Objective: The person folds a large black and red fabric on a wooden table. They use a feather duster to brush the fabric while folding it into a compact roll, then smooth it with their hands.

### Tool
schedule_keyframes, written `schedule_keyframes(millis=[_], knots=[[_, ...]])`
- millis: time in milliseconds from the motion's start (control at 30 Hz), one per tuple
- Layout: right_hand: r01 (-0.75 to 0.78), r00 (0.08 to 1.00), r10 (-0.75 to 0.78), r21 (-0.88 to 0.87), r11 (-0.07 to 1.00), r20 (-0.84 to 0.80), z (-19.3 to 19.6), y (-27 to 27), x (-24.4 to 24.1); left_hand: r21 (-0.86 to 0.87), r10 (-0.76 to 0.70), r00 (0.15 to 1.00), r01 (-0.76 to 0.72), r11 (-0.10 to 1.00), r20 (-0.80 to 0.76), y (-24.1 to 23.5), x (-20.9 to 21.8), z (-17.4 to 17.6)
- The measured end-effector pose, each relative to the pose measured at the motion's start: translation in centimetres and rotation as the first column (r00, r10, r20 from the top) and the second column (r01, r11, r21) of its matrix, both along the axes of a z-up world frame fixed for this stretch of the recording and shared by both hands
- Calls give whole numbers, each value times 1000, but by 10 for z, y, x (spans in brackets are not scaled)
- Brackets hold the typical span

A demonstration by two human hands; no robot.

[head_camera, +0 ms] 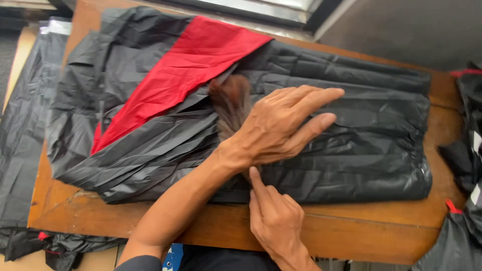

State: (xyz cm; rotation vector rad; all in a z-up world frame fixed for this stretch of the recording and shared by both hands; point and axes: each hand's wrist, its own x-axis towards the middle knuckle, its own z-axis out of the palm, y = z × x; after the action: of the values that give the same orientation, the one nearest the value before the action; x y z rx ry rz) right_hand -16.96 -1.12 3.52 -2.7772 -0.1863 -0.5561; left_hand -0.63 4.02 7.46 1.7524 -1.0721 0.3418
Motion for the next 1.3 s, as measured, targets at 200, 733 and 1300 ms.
schedule_keyframes(millis=[200,733,1300], knots=[[494,838,-542,-339,800,-59,-34,-74,-42,8,-50,988,50,999,149,-8,5,-39],[543,836,-548,101,834,27,5,-102,-63,678,-30,956,-185,711,293,9,-31,-66],[486,872,-481,-55,872,85,-10,-139,-39,598,-17,985,-89,797,170,12,-29,-79]])
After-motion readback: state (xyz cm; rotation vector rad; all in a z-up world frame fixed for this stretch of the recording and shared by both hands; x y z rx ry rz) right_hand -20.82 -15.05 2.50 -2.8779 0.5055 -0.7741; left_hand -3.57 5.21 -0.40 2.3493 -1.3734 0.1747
